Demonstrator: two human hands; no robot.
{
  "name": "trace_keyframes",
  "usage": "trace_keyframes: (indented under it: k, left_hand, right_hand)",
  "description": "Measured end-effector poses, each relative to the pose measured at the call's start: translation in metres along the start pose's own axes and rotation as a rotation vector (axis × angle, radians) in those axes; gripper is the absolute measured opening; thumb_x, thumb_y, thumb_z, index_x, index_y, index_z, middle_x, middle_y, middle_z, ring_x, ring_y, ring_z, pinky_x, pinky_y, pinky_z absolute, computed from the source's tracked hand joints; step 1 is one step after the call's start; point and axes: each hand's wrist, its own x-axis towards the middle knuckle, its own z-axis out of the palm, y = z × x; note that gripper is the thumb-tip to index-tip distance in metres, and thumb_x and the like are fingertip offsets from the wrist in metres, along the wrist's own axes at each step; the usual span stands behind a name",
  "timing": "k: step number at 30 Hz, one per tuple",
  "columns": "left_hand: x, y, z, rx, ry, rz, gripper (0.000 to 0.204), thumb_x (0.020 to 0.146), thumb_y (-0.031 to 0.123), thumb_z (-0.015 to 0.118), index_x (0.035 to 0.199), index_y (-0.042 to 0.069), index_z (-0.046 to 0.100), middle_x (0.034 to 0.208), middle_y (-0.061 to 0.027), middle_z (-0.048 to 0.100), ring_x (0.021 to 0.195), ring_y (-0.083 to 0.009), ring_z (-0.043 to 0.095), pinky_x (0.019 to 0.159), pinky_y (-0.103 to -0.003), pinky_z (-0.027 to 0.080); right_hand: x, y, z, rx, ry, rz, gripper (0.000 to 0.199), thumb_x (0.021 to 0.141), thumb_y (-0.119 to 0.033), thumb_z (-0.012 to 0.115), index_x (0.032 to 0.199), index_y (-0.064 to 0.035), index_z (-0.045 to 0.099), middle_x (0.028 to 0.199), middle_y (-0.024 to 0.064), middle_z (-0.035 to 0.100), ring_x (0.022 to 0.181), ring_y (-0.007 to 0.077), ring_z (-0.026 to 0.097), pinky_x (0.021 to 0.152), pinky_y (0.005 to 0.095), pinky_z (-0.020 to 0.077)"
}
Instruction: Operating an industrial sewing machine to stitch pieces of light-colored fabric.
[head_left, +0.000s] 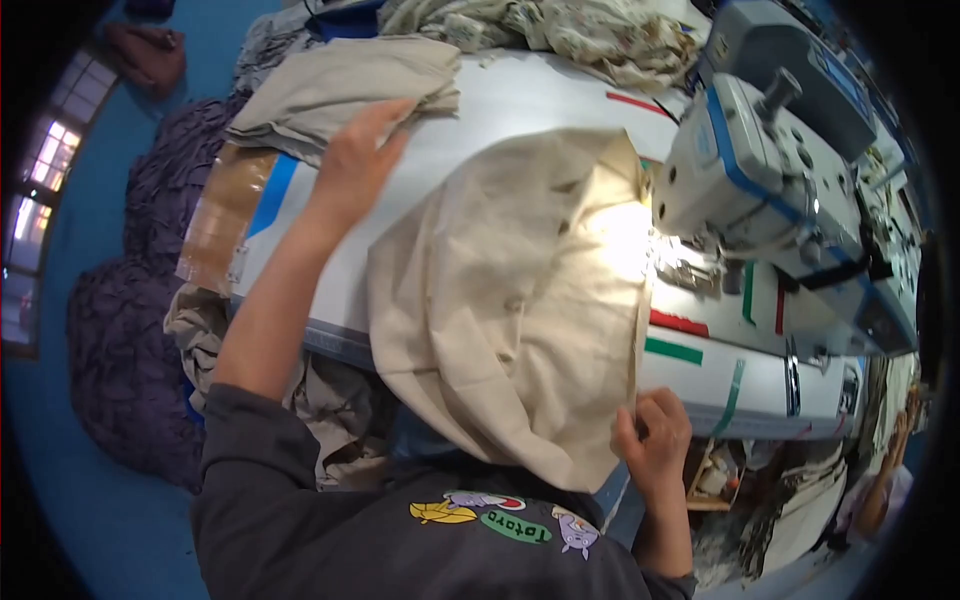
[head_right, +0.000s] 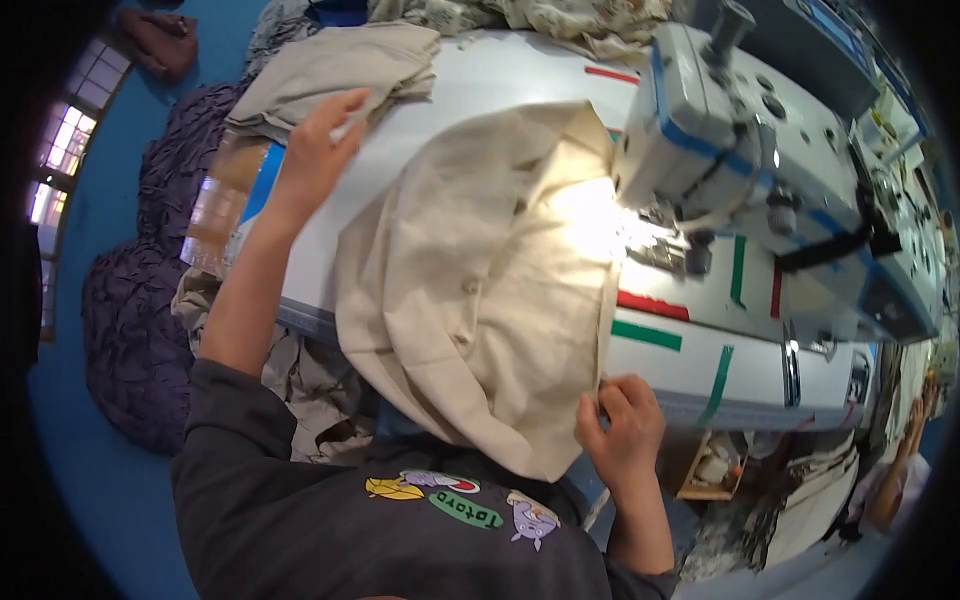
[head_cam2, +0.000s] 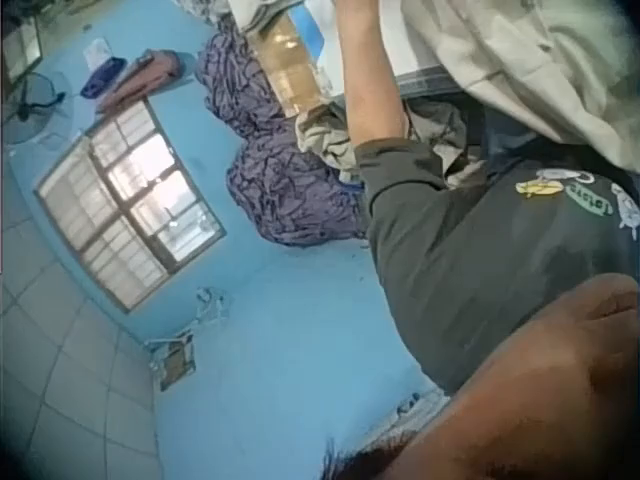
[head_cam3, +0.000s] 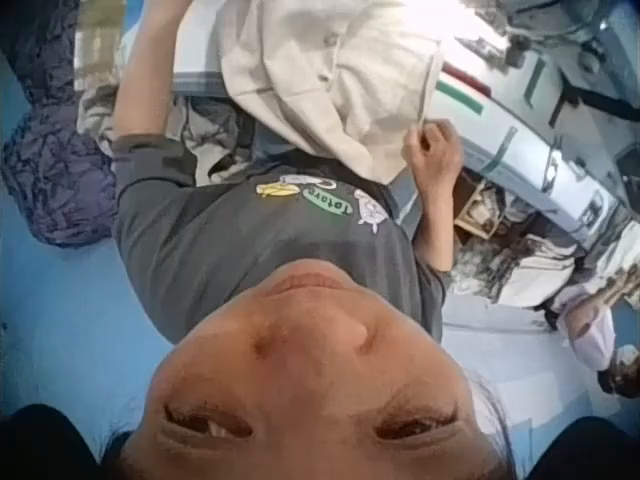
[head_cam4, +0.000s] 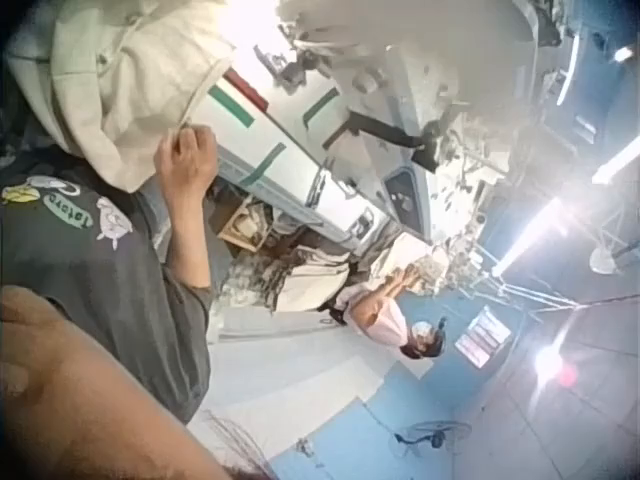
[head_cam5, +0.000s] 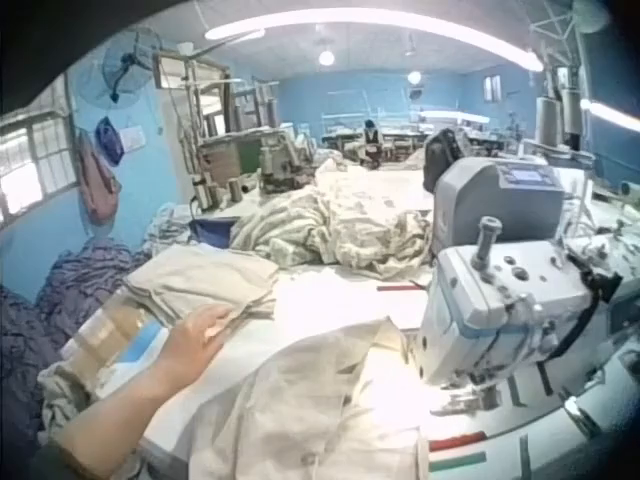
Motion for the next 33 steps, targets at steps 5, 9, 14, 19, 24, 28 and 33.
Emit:
trace_keyframes:
  k: [5,9,14,19,24,28,33]
  left_hand:
    - [0.025,-0.093,-0.032,0.228,-0.299,-0.397,0.052,0.082,0.019,0.074,0.127,0.0,0.058,0.129,-0.0181,0.06,0.119,-0.0291,0.06,0.098,-0.036,0.049]
    - [0.004,-0.113,-0.026,-0.175,-0.054,-0.276,0.055,0.082,0.02,0.076,0.13,0.002,0.056,0.124,-0.0127,0.061,0.113,-0.0259,0.062,0.095,-0.036,0.05]
    - [-0.039,-0.107,-0.019,0.23,0.051,0.007,0.035,0.086,0.016,0.072,0.119,0.007,0.062,0.116,-0.0098,0.065,0.103,-0.0302,0.064,0.086,-0.037,0.052]
    - [-0.017,-0.114,-0.024,0.309,-0.104,-0.142,0.03,0.087,0.015,0.07,0.116,0.01,0.065,0.114,-0.0092,0.066,0.101,-0.0307,0.064,0.084,-0.038,0.052]
    - [-0.002,-0.122,-0.029,0.46,-0.139,0.092,0.018,0.088,0.016,0.068,0.105,0.01,0.066,0.104,-0.0102,0.068,0.096,-0.0299,0.065,0.079,-0.039,0.053]
    - [0.004,-0.115,-0.024,0.532,-0.198,-0.047,0.018,0.091,0.016,0.065,0.107,0.009,0.063,0.104,-0.0141,0.068,0.093,-0.0315,0.066,0.078,-0.038,0.052]
    - [0.023,-0.144,-0.044,0.202,0.44,-0.105,0.013,0.097,0.015,0.059,0.105,0.005,0.057,0.091,-0.0141,0.068,0.085,-0.0281,0.068,0.072,-0.039,0.052]
  right_hand:
    - [0.006,-0.004,0.005,0.154,0.027,0.035,0.027,0.074,-0.005,0.075,0.063,-0.0023,0.05,0.071,0.0088,0.055,0.058,0.0256,0.055,0.052,0.0344,0.0429]
    - [0.008,0.001,0.0,0.23,0.029,0.074,0.026,0.074,-0.002,0.074,0.062,-0.0009,0.051,0.072,0.0096,0.059,0.054,0.0223,0.054,0.049,0.0329,0.0416]
    - [0.009,0.004,-0.001,0.228,-0.009,0.076,0.027,0.075,-0.004,0.073,0.063,-0.0004,0.05,0.072,0.0108,0.059,0.054,0.0223,0.053,0.048,0.0321,0.0397]
    - [0.013,0.011,-0.001,0.239,-0.016,0.103,0.029,0.077,-0.005,0.073,0.064,-0.0001,0.048,0.07,0.0119,0.054,0.054,0.0244,0.05,0.049,0.0326,0.0382]
    - [0.013,0.007,-0.001,0.239,-0.003,0.092,0.029,0.079,-0.006,0.072,0.064,0.0003,0.048,0.069,0.0122,0.053,0.055,0.0258,0.05,0.05,0.0327,0.038]
    - [0.012,0.01,-0.003,0.234,-0.011,0.085,0.028,0.079,-0.005,0.072,0.065,0.0006,0.049,0.07,0.0127,0.054,0.055,0.0257,0.05,0.05,0.0328,0.0379]
    - [0.016,0.005,-0.004,0.26,-0.033,0.106,0.026,0.079,-0.005,0.072,0.067,0.0004,0.05,0.073,0.0116,0.056,0.055,0.0238,0.053,0.05,0.032,0.0403]
